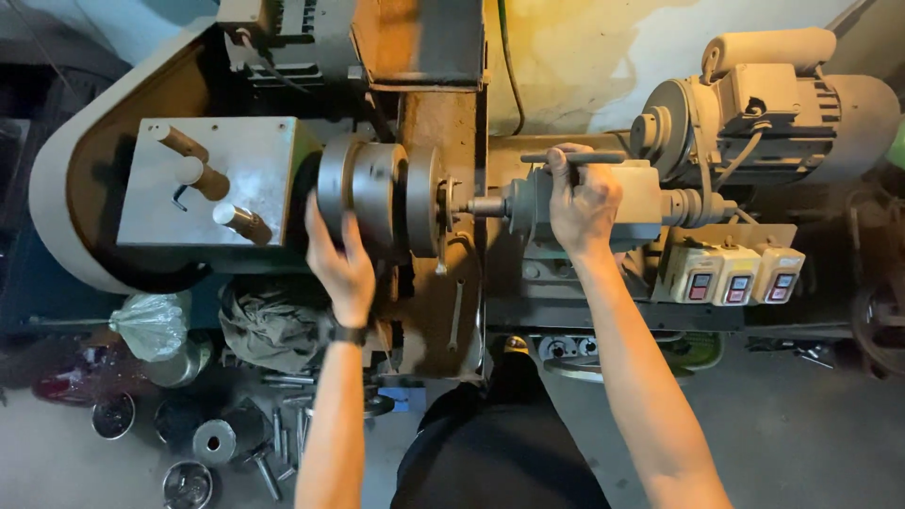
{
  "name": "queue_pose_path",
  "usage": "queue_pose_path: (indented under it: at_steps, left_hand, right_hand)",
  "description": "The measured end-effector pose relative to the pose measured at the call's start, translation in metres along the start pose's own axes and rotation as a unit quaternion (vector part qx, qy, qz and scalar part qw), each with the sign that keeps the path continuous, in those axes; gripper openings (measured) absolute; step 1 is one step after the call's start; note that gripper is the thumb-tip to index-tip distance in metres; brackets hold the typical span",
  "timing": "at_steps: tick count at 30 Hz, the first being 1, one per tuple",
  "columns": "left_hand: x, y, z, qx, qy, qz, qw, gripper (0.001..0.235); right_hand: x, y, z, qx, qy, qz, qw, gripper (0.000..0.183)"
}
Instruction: Operating a metal lathe machine to check, mount, and adjust a cylinder tool workpiece.
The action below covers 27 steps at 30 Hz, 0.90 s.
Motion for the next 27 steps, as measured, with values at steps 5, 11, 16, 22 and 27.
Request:
queue_pose_path:
  at_steps: [5, 11, 16, 22, 27]
  left_hand:
    - [-0.144, 0.011, 0.091, -0.05, -0.127, 0.012, 0.991, 0.066]
    - [-0.05, -0.026, 0.005, 0.075, 0.022, -0.092, 0.993, 0.053]
    - [0.076, 0.012, 0.012, 0.068, 0.033, 0.083, 0.994, 0.042]
    - [0.041, 0.014, 0.021, 0.049, -0.146, 0.127, 0.98, 0.049]
    - [-0.032, -0.013, 0.007, -0.049, 0.0, -0.056, 0.997, 0.05]
  right_hand:
    - [-0.001, -0.002, 0.007, -0.047, -0.033, -0.035, 0.998, 0.022]
    - [0.0, 0.001, 0.002, -0.055, -0.033, -0.025, 0.998, 0.027]
    - [0.001, -0.004, 0.003, -0.054, -0.028, -0.027, 0.998, 0.024]
    - [0.0, -0.003, -0.009, -0.004, -0.01, -0.027, 1.0, 0.021]
    - [0.0, -0.001, -0.006, 0.016, 0.003, -0.026, 1.0, 0.021]
Point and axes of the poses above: each hand's wrist, its own x-axis towards the middle knuckle, its own y-axis out of the palm, z = x × y, the point moved 6 cm from there along x, towards the middle knuckle, and after that the axes turned 2 degrees about y, right-handed, at the moved point
